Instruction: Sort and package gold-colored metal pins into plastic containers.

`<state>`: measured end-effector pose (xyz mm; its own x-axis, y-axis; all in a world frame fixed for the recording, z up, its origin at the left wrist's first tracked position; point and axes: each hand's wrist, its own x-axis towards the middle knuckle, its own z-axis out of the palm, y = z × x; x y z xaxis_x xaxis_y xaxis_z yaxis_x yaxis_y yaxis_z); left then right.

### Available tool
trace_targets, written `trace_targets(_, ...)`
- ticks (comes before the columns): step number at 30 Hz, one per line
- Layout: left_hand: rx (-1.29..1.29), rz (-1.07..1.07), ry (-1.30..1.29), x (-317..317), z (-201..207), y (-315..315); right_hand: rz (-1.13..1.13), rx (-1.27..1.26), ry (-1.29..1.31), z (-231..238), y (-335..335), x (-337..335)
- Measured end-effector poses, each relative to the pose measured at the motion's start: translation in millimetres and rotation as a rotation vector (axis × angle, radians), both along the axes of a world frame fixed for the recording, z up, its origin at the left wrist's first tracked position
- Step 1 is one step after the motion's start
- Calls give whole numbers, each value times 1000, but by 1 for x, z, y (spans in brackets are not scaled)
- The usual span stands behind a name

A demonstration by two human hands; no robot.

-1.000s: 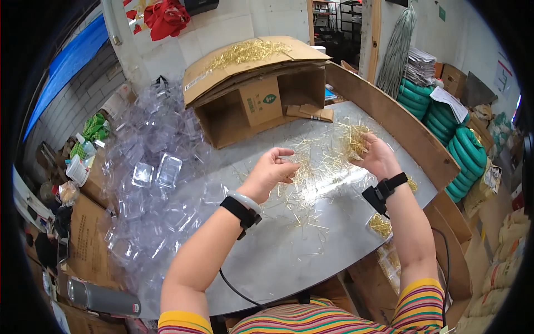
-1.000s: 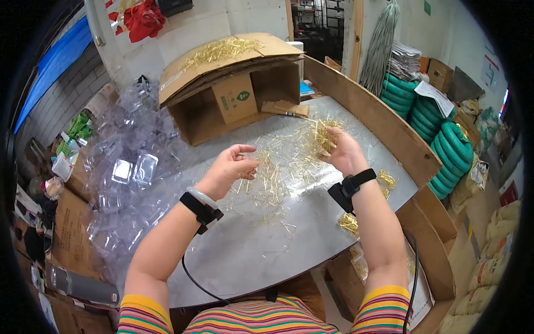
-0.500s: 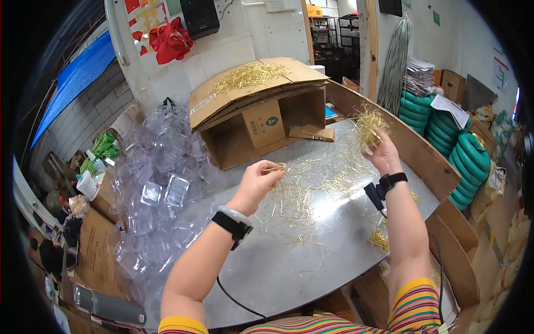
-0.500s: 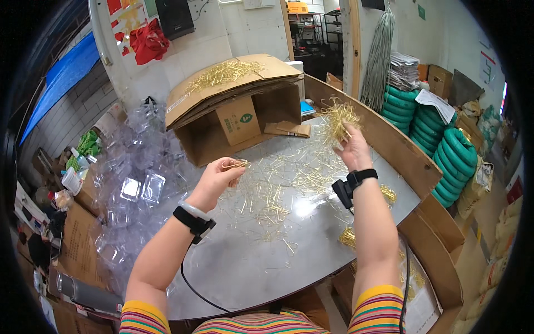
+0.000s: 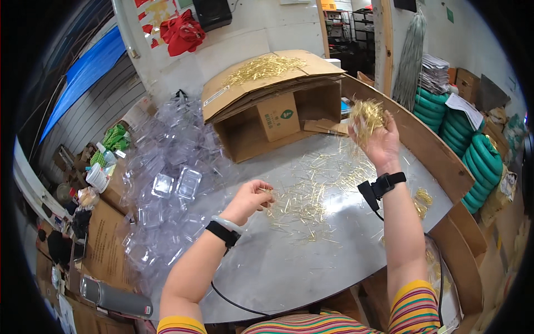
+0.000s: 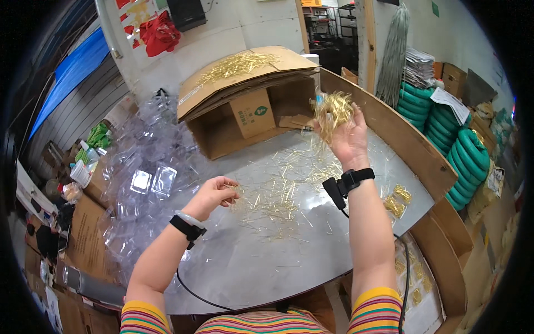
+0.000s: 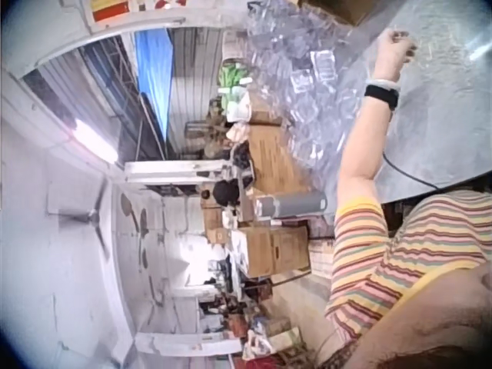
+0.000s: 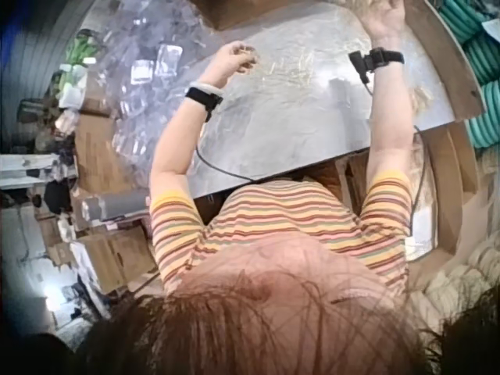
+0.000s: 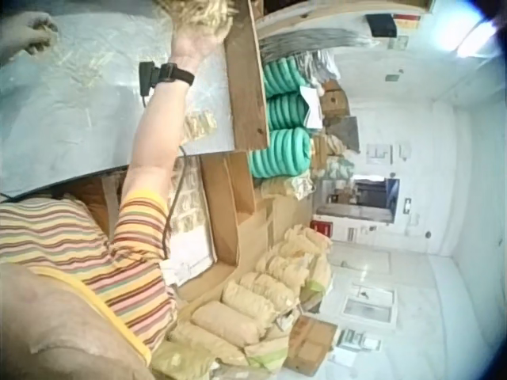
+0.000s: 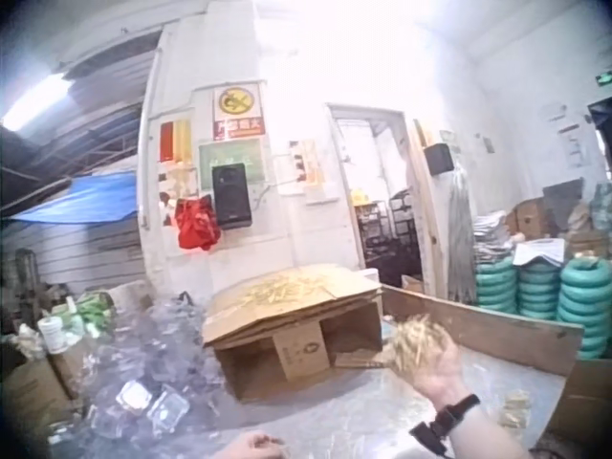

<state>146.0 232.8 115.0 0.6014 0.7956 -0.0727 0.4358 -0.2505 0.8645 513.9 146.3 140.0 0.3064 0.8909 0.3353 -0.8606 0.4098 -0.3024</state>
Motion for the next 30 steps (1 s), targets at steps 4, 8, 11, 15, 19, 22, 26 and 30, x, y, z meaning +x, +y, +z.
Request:
trace_targets(4, 263, -83, 330, 5, -15, -8, -1, -334, -342, 3, 32, -13)
trace_targets(8, 385, -85, 409, -1, -23, -19, -268, -454, -568, 0, 67, -56)
trace_targets(11, 595, -111, 362, -3, -36, -21, -201, -472, -447, -12, 79, -72)
trace_targets(15, 510, -120, 282, -6, -23, -34, -43, -445, -398, -36, 96, -89)
trace_targets(19, 554, -26, 107, -21, -21, -36, -22, -565, -495, -31, 101, -106)
trace_targets(22, 533, 6, 409, -33, -14, -43, -42, -540, -486, -40, 105, -122)
trace_targets(26, 666, 14, 509, -43, -14, -47, -110, -458, -493, -43, 112, -135)
trace_targets(30, 742, -48, 467, -76, -11, -72, -85, -624, -604, -34, 108, -159)
